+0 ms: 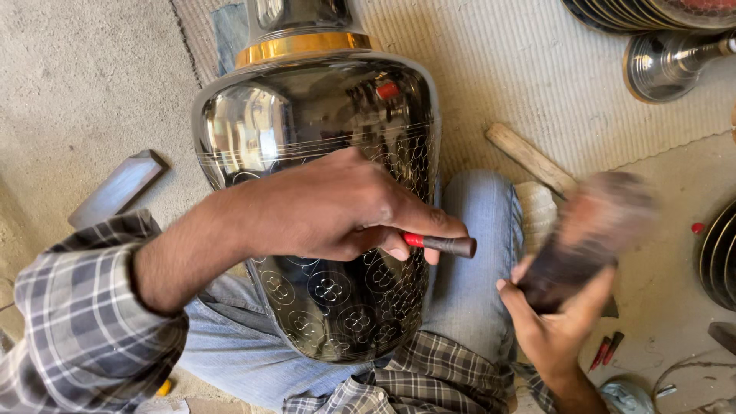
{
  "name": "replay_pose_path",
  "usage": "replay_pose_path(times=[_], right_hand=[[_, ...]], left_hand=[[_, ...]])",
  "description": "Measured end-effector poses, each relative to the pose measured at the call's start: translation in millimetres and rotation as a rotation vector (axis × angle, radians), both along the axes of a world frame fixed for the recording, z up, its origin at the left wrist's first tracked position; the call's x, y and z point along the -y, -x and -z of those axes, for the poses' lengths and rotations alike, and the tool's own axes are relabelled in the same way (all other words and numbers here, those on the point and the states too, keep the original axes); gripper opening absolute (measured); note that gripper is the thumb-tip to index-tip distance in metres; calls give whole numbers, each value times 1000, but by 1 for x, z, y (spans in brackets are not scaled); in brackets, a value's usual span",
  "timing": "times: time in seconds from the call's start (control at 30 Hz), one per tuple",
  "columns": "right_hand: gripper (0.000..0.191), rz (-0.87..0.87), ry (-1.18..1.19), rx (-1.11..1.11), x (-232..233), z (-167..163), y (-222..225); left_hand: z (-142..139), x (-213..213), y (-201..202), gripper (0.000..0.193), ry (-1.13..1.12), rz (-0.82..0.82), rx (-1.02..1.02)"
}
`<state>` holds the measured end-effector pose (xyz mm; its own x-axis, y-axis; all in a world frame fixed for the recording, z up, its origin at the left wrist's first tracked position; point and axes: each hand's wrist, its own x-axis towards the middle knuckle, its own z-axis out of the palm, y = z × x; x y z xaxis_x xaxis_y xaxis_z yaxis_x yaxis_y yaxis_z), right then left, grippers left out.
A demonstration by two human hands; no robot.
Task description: The person sits on the floor with a large engraved brass vase between the legs, holds a small punch against the etched pattern, and repeatedly strikes the punch with a wooden mallet to chase the decorative design, repositioning the punch across the vase surface. Earlier, a whetstone-like block is held on a cloth while the punch is worked against it.
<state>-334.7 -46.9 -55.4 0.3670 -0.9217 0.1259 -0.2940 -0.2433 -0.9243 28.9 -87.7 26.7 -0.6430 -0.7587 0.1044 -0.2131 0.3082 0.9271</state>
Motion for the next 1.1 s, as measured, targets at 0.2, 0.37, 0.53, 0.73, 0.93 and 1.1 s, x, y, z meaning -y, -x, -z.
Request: replay_pose_path(times=[0.2,0.37,0.53,0.73,0.93,1.1], right_hand=[[105,188,88,44,-17,-6,-6],[91,11,171,-250,-6,3,-5],[98,-175,379,-356,30,-10,-9],[102,-326,510,-396,74,-35,-23],[84,-441,346,-539,104,-57,-49],[80,-577,328,-424,126,-91,-68]], left_hand=[[-7,13,6,62,-243,304,558],[2,0,4,60,12,18,85],[8,-30,2,67,77,-273,176],[3,-59,12,69,102,-585,210],[5,-63,20,61,113,-721,234],[7,-74,35,36,147,-940,273]])
